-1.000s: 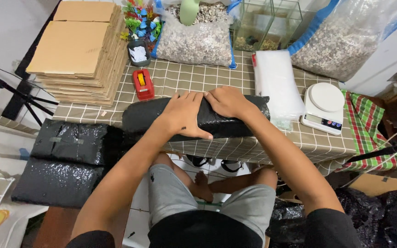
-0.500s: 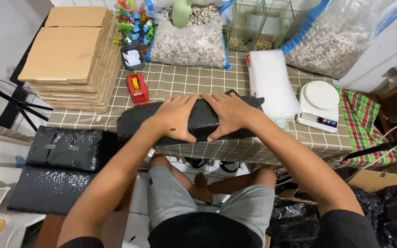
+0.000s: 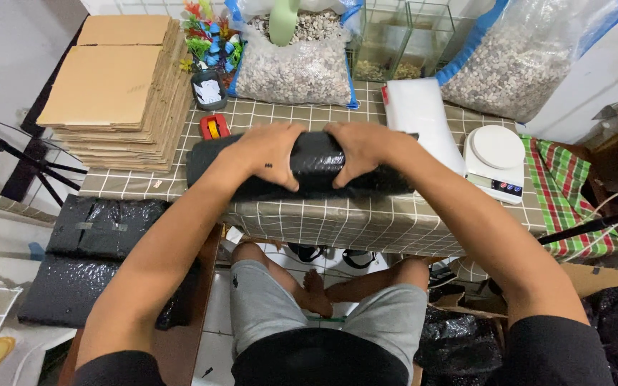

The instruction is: Wrapping a small cardboard box with bubble wrap and black plastic film for shipping

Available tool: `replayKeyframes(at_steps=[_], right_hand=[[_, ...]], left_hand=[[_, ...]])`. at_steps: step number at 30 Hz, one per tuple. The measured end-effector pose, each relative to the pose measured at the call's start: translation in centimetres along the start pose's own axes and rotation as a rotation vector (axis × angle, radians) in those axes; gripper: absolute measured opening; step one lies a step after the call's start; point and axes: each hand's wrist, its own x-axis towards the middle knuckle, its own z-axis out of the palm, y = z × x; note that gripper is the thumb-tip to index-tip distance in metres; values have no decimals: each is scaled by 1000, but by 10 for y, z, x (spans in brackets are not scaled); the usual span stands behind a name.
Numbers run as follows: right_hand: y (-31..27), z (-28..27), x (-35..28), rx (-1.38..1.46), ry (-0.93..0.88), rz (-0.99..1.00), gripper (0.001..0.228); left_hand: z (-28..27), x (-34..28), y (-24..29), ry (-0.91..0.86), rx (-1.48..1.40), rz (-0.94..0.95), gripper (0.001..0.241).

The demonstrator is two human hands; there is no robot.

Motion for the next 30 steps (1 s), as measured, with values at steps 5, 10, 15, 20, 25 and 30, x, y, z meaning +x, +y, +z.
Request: replayKeyframes(at_steps=[5, 10, 15, 20, 25, 30], right_hand=[[18, -9, 5, -65, 118, 22, 122], [27, 13, 14, -25, 87, 69, 123], [35, 30, 22, 35, 36, 52, 134], [26, 16, 19, 36, -4, 73, 130], [25, -5, 20, 41, 0, 80, 127], [22, -4, 16, -206, 212, -6, 123]], left_hand=[[4, 41, -21, 86, 106, 52, 124], [20, 59, -28, 4, 65, 53, 125], [40, 61, -34, -60, -24, 28, 132], [30, 56, -30, -44, -36, 37, 127], [14, 54, -31, 13, -44, 30, 120], [15, 42, -20, 185, 131, 21, 118]])
